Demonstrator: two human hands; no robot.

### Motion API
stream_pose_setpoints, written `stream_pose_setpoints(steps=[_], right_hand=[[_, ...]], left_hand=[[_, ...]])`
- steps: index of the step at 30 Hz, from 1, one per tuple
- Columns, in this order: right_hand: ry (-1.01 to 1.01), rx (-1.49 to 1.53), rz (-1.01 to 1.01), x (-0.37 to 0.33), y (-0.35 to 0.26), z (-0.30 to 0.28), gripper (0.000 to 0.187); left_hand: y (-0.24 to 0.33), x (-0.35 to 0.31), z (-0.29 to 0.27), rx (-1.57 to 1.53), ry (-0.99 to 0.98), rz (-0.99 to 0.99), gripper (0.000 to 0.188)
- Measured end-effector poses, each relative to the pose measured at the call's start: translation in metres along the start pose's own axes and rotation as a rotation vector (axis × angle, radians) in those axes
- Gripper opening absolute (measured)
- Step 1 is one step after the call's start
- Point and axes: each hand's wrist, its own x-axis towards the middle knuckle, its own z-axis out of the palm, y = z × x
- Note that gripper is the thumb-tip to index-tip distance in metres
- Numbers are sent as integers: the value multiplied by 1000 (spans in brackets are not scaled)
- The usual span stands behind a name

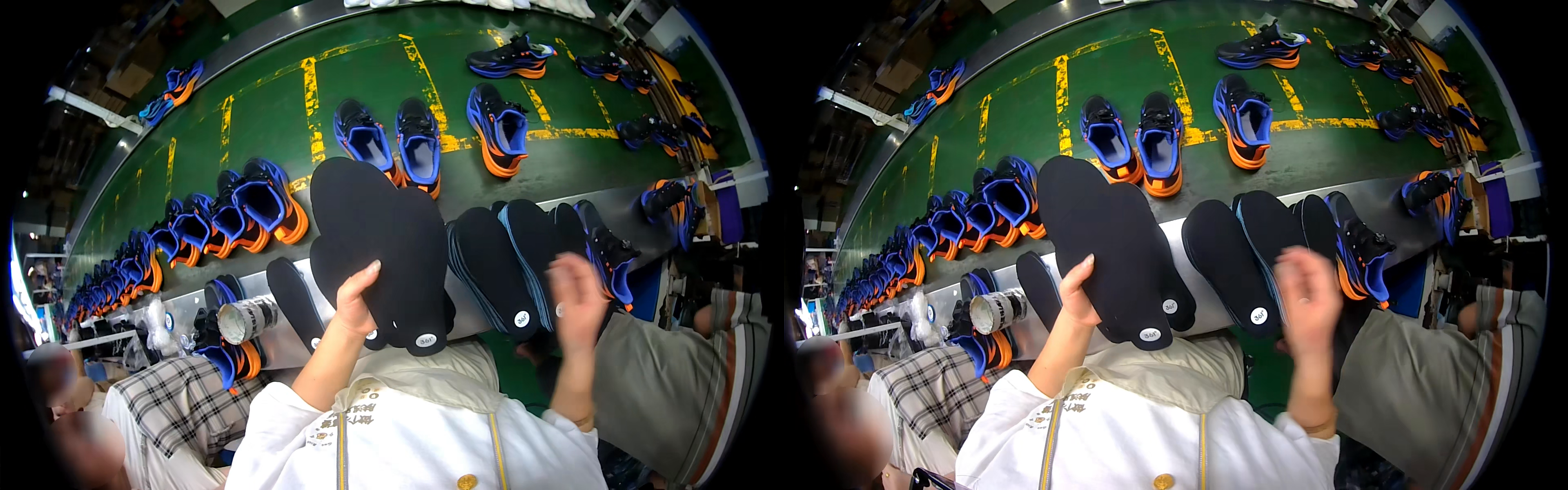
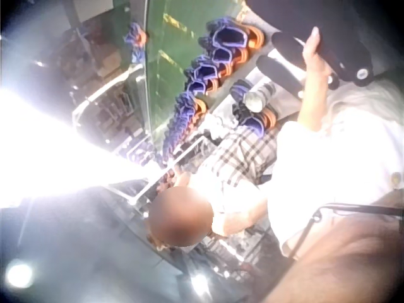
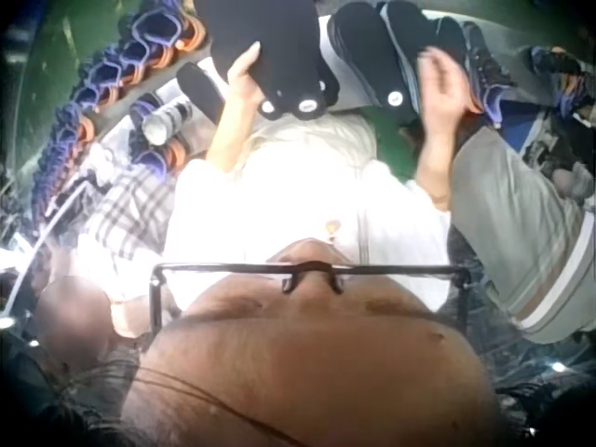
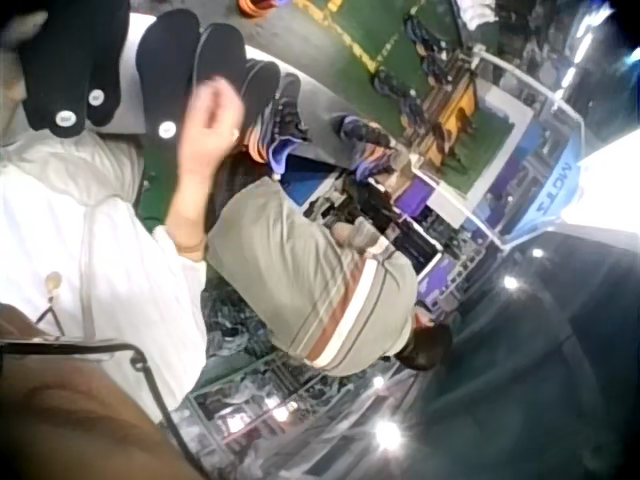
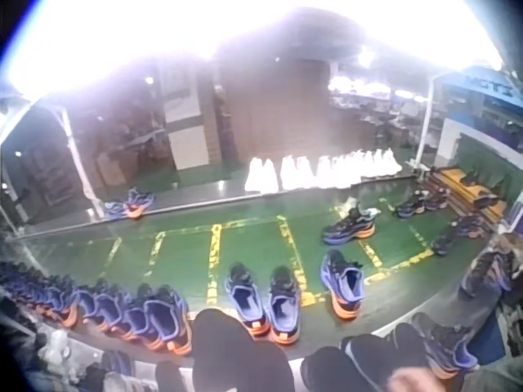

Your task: The person inserts insoles into shoes on an assembly line. The person picks up an insole, slides it into the shoe, and presses it down firmly to secure it before placing the shoe back on the conveyor belt.

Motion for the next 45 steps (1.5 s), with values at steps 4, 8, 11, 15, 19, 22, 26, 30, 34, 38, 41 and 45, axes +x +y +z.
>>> stream_pose_setpoints(steps=[4, 8, 11, 15, 19, 22, 26, 30, 34, 38, 41, 45], right_hand=[[-381, 76, -101, -34, -15, 72, 25], [-209, 257, 253, -24, 6, 70, 25], [-239, 105, 237, 17, 11, 34, 26], [-346, -363, 164, 47, 22, 5, 24], [-420, -599, -41, 49, 16, 5, 23], [-485, -593, -117, 50, 16, 9, 22], [-482, -619, -112, 42, 26, -7, 21], [-371, -811, -190, 29, 13, 4, 26], [-300, -450, -168, 11, -26, 43, 27], [-586, 120, 11, -11, -33, 103, 78], [-677, 362, 159, -12, -39, 133, 82], [-686, 497, 233, -5, -48, 148, 77]], left_hand=[[-11, 8, 13, 99, -73, -34, 36], [-14, 9, 12, 323, 74, 34, 34], [-12, 12, 11, 376, 184, 63, 36], [5, 5, -23, 398, 228, 62, 44], [14, -5, -33, 141, 83, 168, 64], [18, -16, -29, 20, -29, 113, 71], [15, -18, -28, -121, -287, 10, 71], [14, -29, -22, -17, -336, -2, 66], [16, -44, -11, 499, -68, -3, 53], [11, -42, 5, 893, 17, 115, 49], [7, -41, 0, 1008, -5, 206, 58], [8, -42, -2, 979, 8, 213, 64]])
